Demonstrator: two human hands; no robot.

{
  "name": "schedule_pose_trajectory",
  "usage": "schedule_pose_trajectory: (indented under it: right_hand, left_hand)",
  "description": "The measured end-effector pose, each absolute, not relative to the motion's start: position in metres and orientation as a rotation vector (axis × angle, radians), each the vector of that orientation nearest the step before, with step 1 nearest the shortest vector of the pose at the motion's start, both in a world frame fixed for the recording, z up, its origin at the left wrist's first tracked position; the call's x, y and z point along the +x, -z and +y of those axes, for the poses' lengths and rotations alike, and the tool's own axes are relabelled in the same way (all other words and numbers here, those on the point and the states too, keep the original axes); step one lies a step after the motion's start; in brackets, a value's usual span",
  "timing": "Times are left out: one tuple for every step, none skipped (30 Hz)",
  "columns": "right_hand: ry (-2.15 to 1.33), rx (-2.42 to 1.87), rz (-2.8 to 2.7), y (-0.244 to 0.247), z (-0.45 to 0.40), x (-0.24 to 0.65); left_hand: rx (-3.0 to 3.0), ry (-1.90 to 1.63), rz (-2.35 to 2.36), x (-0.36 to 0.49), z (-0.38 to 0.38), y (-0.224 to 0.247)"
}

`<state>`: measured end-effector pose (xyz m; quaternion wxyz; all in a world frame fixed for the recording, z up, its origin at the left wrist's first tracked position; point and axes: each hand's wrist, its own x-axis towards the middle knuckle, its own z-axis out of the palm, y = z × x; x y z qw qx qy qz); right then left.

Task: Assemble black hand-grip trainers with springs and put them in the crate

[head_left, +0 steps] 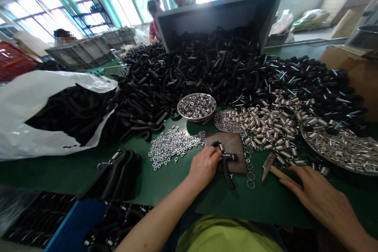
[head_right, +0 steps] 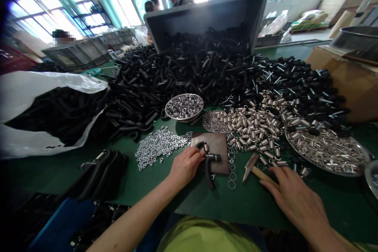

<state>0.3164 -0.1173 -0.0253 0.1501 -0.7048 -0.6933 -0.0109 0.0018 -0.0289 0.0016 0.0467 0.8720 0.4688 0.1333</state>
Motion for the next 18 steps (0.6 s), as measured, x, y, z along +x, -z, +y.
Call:
schedule_pose_trajectory:
  right_hand:
    - [0.031,-2.062,-1.989,0.033,-0.126,0.323]
    - [0.017,-2.090,-2.000,0.040,-0.133,0.328]
    - [-0.005,-2.111,-2.012,0.046,-0.138,0.331]
    - [-0.021,-2.141,-2.001,0.050,-0.141,0.333]
    - [-0.041,-2.174,-1.982,0.052,-0.142,0.334]
    - [-0.065,-2.209,-1.955,0.050,-0.141,0.333]
    - [-0.111,-2.237,-1.927,0.045,-0.138,0.330]
    - [-0.181,-2.247,-1.904,0.038,-0.134,0.326]
    - [-0.261,-2.227,-1.891,0.027,-0.128,0.319]
    - [-0.342,-2.172,-1.892,0.016,-0.121,0.310]
    - [-0.418,-2.093,-1.898,0.004,-0.112,0.299]
    - [-0.473,-1.999,-1.904,-0.007,-0.103,0.286]
    - [-0.503,-1.907,-1.914,-0.017,-0.093,0.272]
    - [-0.523,-1.845,-1.914,-0.023,-0.082,0.258]
    - [-0.541,-1.801,-1.912,-0.027,-0.071,0.244]
    - [-0.557,-1.748,-1.931,-0.028,-0.061,0.232]
    - [-0.575,-1.714,-1.967,-0.027,-0.051,0.222]
    - [-0.592,-1.698,-2.004,-0.025,-0.043,0.215]
  left_hand:
    - [2.641,-0.395,1.454,0.000,-0.033,-0.003]
    - [2.619,-0.373,1.485,-0.001,-0.037,-0.005]
    - [2.595,-0.344,1.517,-0.002,-0.041,-0.006]
    - [2.573,-0.313,1.546,-0.002,-0.044,-0.007]
    - [2.553,-0.285,1.570,-0.002,-0.046,-0.008]
    - [2.535,-0.262,1.589,-0.002,-0.048,-0.008]
    - [2.519,-0.248,1.603,-0.002,-0.050,-0.008]
    - [2.506,-0.240,1.610,-0.002,-0.050,-0.008]
    - [2.498,-0.239,1.609,-0.002,-0.051,-0.007]
    - [2.495,-0.245,1.602,-0.002,-0.051,-0.006]
    - [2.496,-0.256,1.591,-0.002,-0.051,-0.005]
    - [2.499,-0.268,1.579,-0.002,-0.051,-0.004]
    - [2.500,-0.279,1.571,-0.002,-0.050,-0.003]
    - [2.501,-0.288,1.564,-0.003,-0.050,-0.003]
    - [2.499,-0.296,1.559,-0.003,-0.050,-0.002]
    - [2.497,-0.305,1.554,-0.003,-0.050,-0.002]
    - [2.492,-0.317,1.549,-0.003,-0.050,-0.001]
    - [2.484,-0.331,1.543,-0.004,-0.049,-0.001]
